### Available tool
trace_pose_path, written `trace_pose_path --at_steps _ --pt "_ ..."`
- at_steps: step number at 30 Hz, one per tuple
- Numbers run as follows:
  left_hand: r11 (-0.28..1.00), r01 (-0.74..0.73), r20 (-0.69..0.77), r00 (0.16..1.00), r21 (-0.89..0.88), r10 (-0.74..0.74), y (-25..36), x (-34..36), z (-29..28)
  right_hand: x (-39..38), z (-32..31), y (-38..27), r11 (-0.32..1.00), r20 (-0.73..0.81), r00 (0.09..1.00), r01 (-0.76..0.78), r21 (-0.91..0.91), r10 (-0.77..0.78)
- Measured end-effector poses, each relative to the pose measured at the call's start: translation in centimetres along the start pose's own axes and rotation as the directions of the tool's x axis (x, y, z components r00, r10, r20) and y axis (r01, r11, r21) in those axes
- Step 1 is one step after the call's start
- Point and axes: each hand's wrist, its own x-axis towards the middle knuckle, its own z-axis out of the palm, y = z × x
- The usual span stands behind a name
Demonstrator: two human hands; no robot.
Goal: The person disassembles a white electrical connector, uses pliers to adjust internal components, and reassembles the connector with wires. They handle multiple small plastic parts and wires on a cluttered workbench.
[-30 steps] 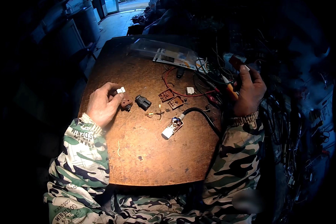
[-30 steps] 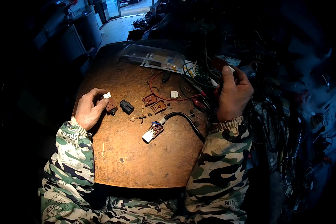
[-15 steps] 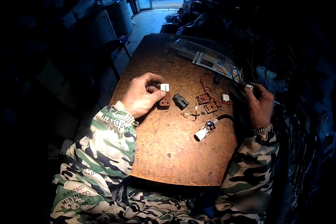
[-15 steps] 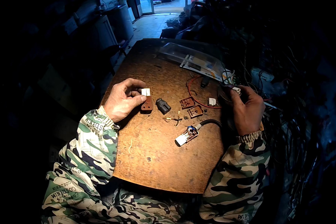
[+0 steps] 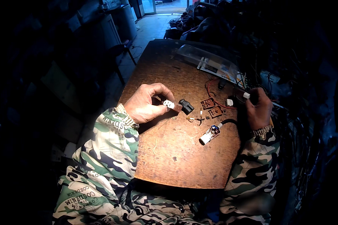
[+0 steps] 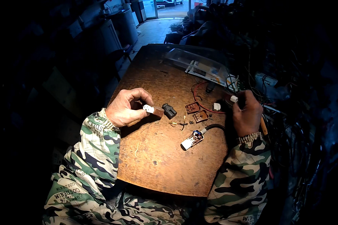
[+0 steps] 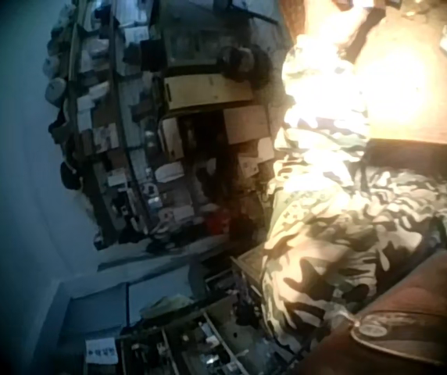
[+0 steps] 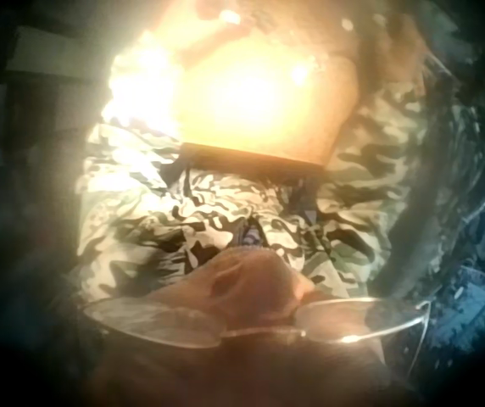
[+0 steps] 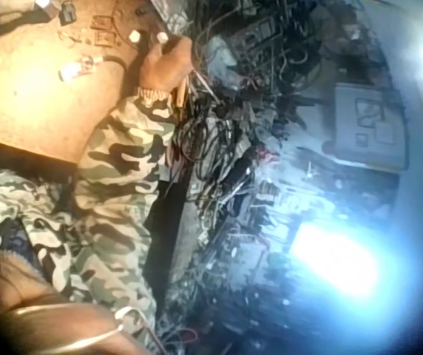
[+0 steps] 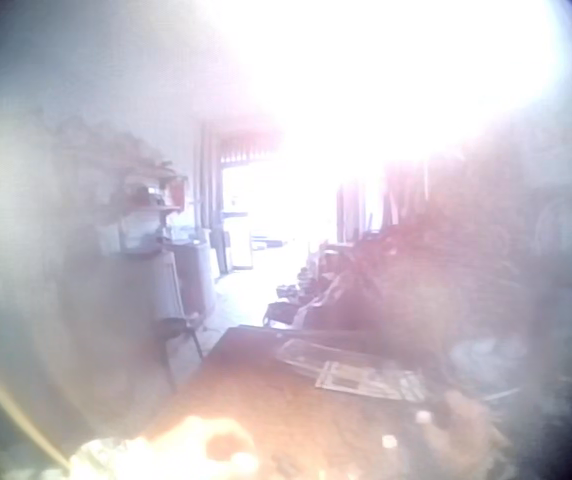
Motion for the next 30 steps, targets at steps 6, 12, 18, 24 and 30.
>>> trace_pose_path --at_steps 6,12,18,24,30 --pt "1.0 -0.009 -0.074 0.997 -0.012 0.008 -0.8 -0.1 0.1 0.2 -0.2 -1.8 0.96 -0.064 0.982 0.185 0.212 -0.175" --pt "0.997 -0.03 -0.166 0.985 0.068 0.041 -1.4 0.5 0.5 -0.5 -0.3 -4.7 0.857 -0.215 0.875 0.475 0.202 -0.434" --pt "0.979 -0.04 -0.199 0.977 0.198 0.08 -1.4 0.8 0.9 -0.9 0.1 -5.1 0.831 -0.239 0.831 0.54 0.131 -0.503" --pt "0.99 0.052 -0.203 0.979 0.134 -0.024 -0.6 0.5 0.7 -1.3 0.6 -4.7 0.739 0.089 0.996 -0.038 0.673 -0.03" --pt "0.926 0.167 -0.138 0.965 -0.338 -0.224 -1.2 0.9 0.8 -1.0 -0.2 -4.7 0.621 0.246 0.963 -0.262 0.739 0.114"
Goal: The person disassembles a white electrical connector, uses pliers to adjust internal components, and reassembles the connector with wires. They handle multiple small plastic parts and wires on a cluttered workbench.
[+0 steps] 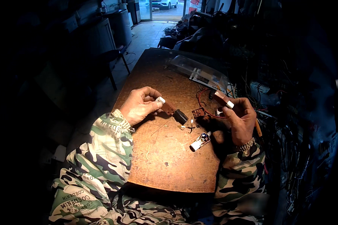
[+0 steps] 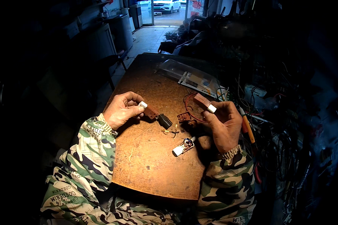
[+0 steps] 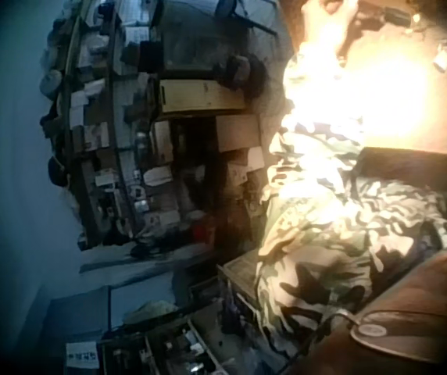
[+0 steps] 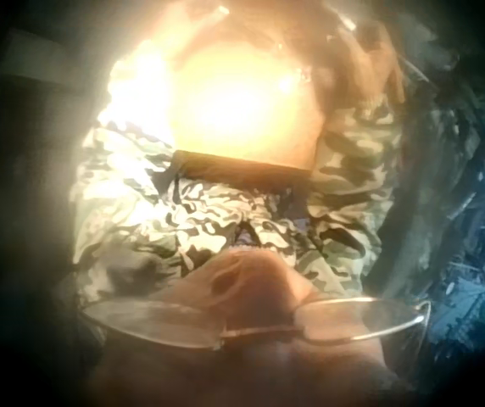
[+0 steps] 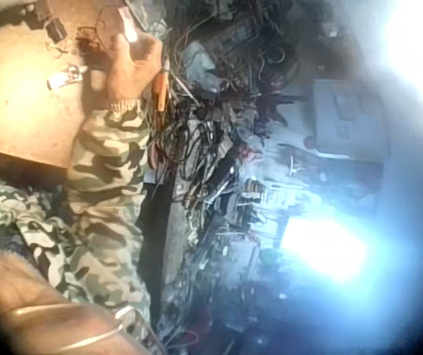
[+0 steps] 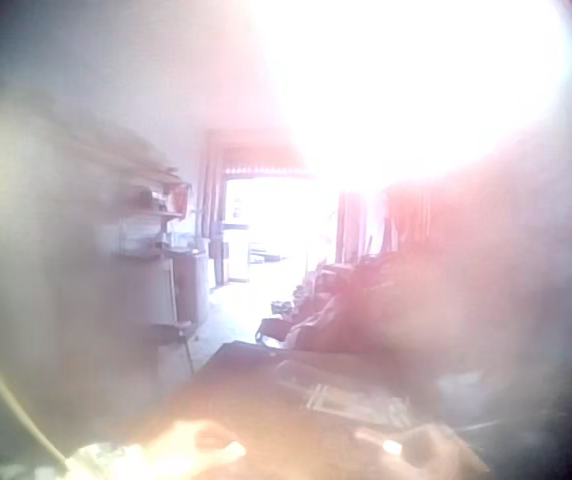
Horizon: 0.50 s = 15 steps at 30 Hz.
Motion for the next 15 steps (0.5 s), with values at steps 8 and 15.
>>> trace_pose_path --at_steps 8,15 --pt "0.925 0.053 0.132 0.991 -0.377 -0.003 -1.0 0.0 -0.9 1.0 -1.0 1.7 0.866 -0.158 0.97 0.084 -0.493 -0.184" --pt "0.834 0.033 0.331 0.926 -0.551 0.181 -1.5 -0.3 -1.0 0.9 -2.0 2.0 0.595 -0.09 0.924 0.162 -0.787 -0.371"
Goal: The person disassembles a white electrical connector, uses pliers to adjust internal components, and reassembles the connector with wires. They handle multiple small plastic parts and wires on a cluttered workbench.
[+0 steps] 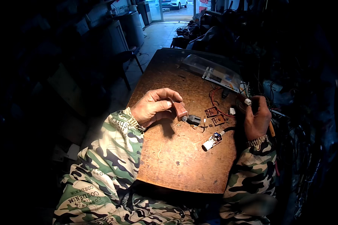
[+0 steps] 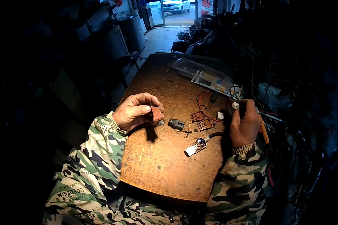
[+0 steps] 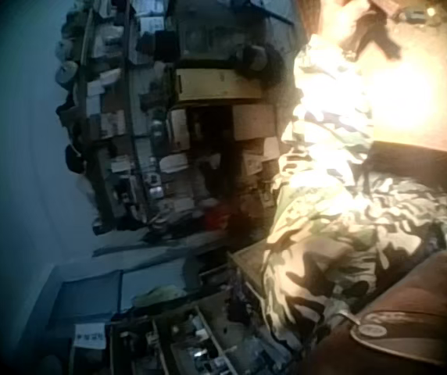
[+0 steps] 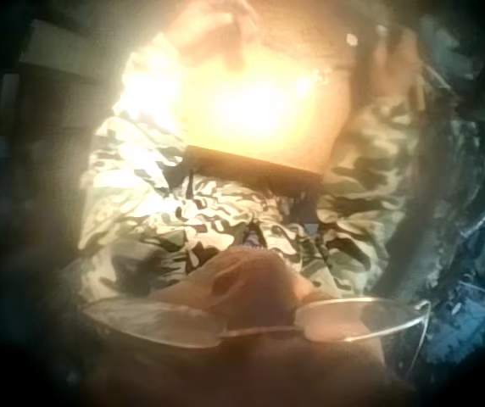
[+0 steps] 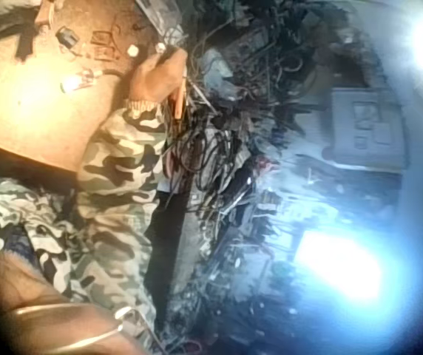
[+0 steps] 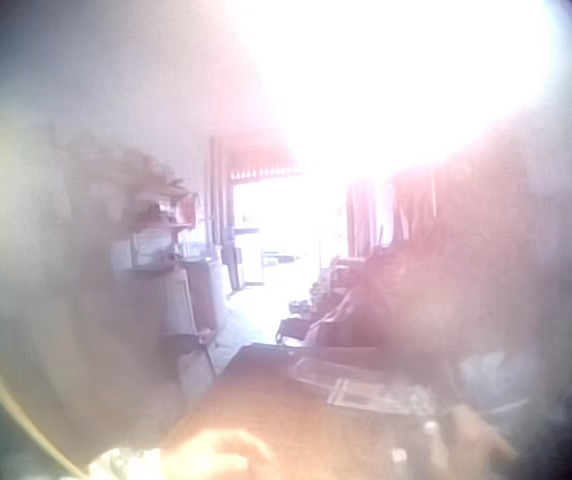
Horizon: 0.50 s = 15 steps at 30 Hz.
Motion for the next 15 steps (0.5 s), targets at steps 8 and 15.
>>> trace_pose_path --at_steps 8,15 --pt "0.999 -0.053 0.053 0.997 0.003 0.052 -0.2 0.0 0.3 0.3 0.4 1.9 0.995 -0.003 1.0 -0.031 -0.09 0.031" --pt "0.997 -0.066 0.072 0.995 0.031 0.063 -0.4 0.1 0.0 0.1 0.4 1.9 0.994 0.023 0.999 -0.031 -0.104 0.033"
